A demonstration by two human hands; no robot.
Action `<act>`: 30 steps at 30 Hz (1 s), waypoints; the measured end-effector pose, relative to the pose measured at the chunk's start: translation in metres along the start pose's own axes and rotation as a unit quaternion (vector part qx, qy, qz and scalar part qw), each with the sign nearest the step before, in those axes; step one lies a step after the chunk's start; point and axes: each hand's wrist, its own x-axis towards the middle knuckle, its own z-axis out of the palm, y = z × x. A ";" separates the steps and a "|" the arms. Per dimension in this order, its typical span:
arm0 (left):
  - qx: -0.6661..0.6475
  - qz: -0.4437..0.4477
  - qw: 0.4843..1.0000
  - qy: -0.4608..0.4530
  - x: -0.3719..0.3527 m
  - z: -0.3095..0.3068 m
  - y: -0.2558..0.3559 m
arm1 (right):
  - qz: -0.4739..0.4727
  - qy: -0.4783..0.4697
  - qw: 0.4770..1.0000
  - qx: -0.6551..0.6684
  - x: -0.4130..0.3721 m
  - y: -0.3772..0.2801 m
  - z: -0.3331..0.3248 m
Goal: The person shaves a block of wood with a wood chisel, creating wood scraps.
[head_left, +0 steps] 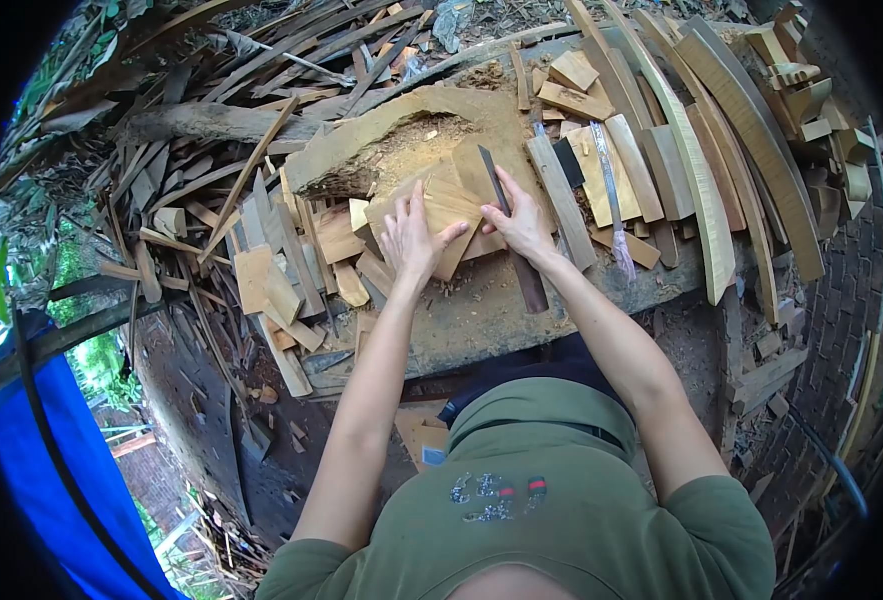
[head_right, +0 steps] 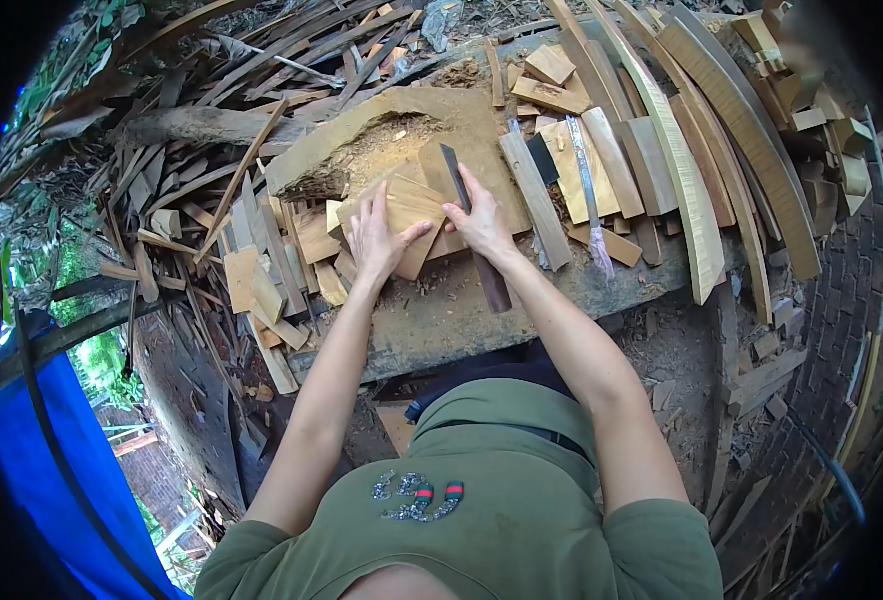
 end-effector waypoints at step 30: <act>0.129 0.092 0.929 0.334 0.042 0.045 0.009 | -0.268 0.062 0.942 -0.191 -0.021 0.083 0.003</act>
